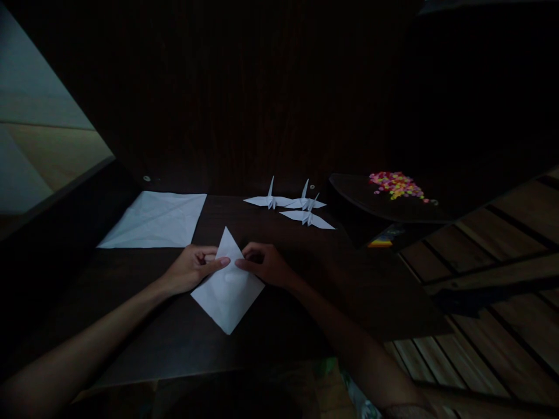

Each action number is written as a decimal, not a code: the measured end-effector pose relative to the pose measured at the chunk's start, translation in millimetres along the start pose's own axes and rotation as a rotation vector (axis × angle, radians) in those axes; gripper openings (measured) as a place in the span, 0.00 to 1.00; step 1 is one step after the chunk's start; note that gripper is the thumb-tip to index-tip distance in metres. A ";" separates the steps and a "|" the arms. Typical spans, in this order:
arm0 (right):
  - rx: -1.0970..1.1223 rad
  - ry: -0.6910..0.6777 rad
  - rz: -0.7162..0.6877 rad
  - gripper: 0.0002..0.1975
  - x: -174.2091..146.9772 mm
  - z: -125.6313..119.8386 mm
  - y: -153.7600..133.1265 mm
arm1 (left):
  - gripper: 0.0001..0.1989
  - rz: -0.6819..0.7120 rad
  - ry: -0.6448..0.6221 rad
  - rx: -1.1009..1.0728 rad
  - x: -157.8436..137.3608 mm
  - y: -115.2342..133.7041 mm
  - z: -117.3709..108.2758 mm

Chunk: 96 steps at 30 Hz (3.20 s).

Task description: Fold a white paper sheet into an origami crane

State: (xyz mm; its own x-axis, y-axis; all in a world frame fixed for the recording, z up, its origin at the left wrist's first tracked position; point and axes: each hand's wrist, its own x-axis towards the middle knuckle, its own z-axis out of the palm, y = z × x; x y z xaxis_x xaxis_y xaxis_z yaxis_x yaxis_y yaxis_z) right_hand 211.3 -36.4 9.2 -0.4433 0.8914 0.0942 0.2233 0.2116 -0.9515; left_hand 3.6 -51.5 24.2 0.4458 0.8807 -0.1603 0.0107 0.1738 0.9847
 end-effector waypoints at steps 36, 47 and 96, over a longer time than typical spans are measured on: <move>-0.020 -0.043 0.007 0.12 -2.8 3.2 -5.5 | 0.09 0.064 0.158 0.077 0.0 -0.7 -1.3; -0.093 -0.051 -0.058 0.10 -4.1 3.5 -9.0 | 0.10 0.059 0.177 0.089 -0.1 1.1 1.0; -0.037 0.006 -0.025 0.11 -2.6 -1.7 -0.8 | 0.15 0.051 0.230 0.094 7.5 -2.6 -2.2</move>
State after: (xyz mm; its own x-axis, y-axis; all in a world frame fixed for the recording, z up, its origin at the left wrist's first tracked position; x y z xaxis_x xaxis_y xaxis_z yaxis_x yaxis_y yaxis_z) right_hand 213.8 -38.2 10.2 -0.4441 0.8880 0.1192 0.2448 0.2483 -0.9372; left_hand 4.9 -44.3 20.3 0.2325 0.9662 -0.1109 0.0814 0.0943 0.9922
